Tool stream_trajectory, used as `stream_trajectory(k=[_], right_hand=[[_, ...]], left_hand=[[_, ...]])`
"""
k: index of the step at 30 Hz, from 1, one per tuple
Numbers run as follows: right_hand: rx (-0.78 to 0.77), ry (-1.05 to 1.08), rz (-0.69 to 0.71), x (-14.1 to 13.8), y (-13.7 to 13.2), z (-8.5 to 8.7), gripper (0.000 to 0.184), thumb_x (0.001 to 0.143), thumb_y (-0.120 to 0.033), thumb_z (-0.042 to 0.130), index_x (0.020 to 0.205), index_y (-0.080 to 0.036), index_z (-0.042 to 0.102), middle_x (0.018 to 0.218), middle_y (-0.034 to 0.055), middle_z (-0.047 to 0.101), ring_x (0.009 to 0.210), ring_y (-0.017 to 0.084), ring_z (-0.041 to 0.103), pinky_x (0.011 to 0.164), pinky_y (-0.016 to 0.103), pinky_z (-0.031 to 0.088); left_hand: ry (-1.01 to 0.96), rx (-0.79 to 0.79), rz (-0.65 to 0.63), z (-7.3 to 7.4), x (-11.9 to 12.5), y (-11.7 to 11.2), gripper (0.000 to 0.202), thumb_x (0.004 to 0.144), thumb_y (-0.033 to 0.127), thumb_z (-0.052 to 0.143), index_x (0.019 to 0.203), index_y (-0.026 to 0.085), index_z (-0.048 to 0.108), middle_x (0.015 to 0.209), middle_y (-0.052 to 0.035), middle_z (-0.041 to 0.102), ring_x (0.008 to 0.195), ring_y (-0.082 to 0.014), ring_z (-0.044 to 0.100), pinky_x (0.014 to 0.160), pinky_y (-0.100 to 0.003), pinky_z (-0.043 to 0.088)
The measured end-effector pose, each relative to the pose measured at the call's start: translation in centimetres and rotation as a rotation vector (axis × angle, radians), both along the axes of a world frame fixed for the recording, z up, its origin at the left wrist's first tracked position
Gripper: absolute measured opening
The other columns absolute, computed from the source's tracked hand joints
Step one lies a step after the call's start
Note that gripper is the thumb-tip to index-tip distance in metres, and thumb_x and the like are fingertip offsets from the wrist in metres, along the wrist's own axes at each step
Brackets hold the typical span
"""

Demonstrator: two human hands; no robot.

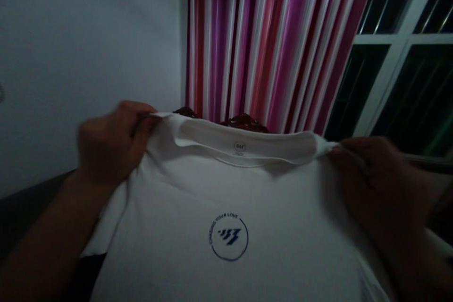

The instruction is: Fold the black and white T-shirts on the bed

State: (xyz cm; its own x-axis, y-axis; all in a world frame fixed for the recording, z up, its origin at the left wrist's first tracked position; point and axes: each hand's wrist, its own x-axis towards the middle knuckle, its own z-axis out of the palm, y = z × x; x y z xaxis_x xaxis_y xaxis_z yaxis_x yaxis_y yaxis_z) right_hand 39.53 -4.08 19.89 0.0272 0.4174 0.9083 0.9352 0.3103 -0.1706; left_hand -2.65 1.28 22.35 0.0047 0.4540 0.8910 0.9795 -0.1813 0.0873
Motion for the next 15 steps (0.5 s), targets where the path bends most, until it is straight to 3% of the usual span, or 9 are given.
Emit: stream_trajectory(k=[1,3,6,8,11,15], right_hand=[[-0.029,-0.01,-0.021,-0.2,1.8,-0.3,0.042,0.093,-0.058,0.041,0.098,-0.022,0.06,0.083,0.0083,0.065,0.066,0.022,0.06,0.059,0.031,0.04],[-0.184,-0.036,-0.009,-0.4,6.5,-2.6,0.04,0.095,-0.054,0.037,0.097,-0.021,0.059,0.08,0.0066,0.066,0.066,0.022,0.061,0.059,0.03,0.04],[-0.496,-0.029,-0.023,0.2,14.4,-9.4,0.031,0.097,-0.042,0.037,0.105,-0.02,0.057,0.084,0.0064,0.068,0.074,0.021,0.064,0.064,0.028,0.04],[-0.636,-0.018,-0.007,1.1,18.2,-14.6,0.027,0.096,-0.037,0.04,0.11,-0.019,0.055,0.097,0.0085,0.068,0.085,0.021,0.064,0.071,0.028,0.042],[-0.746,-0.022,0.036,3.3,20.3,-21.0,0.028,0.091,-0.031,0.049,0.113,-0.015,0.056,0.107,0.0116,0.064,0.095,0.021,0.062,0.081,0.028,0.043],[-0.848,-0.072,-0.012,7.6,18.8,-27.0,0.027,0.088,-0.028,0.052,0.109,-0.013,0.06,0.104,0.0133,0.063,0.098,0.024,0.059,0.086,0.031,0.042]], left_hand=[[0.049,-0.031,0.014,-0.5,1.1,1.5,0.043,0.096,0.049,0.038,0.12,0.019,0.057,0.104,-0.0048,0.067,0.092,-0.0236,0.064,0.082,-0.039,0.048],[0.135,-0.207,-0.05,-2.2,3.3,5.1,0.04,0.096,0.048,0.04,0.111,0.017,0.061,0.099,-0.0055,0.068,0.086,-0.0215,0.065,0.079,-0.037,0.049],[0.178,-0.48,-0.154,-6.5,6.3,10.5,0.035,0.094,0.042,0.051,0.115,0.015,0.058,0.11,-0.0077,0.063,0.093,-0.0197,0.062,0.082,-0.039,0.052],[0.194,-0.562,-0.192,-10.1,7.6,12.9,0.035,0.091,0.039,0.056,0.118,0.015,0.056,0.116,-0.0083,0.06,0.098,-0.0202,0.061,0.085,-0.041,0.052],[0.234,-0.676,-0.253,-15.8,8.2,14.8,0.036,0.091,0.037,0.057,0.12,0.016,0.055,0.12,-0.0088,0.058,0.103,-0.0216,0.059,0.087,-0.043,0.052],[0.302,-0.84,-0.319,-22.7,6.4,15.3,0.033,0.093,0.035,0.054,0.121,0.018,0.057,0.127,-0.0095,0.058,0.113,-0.0222,0.057,0.098,-0.045,0.046]])
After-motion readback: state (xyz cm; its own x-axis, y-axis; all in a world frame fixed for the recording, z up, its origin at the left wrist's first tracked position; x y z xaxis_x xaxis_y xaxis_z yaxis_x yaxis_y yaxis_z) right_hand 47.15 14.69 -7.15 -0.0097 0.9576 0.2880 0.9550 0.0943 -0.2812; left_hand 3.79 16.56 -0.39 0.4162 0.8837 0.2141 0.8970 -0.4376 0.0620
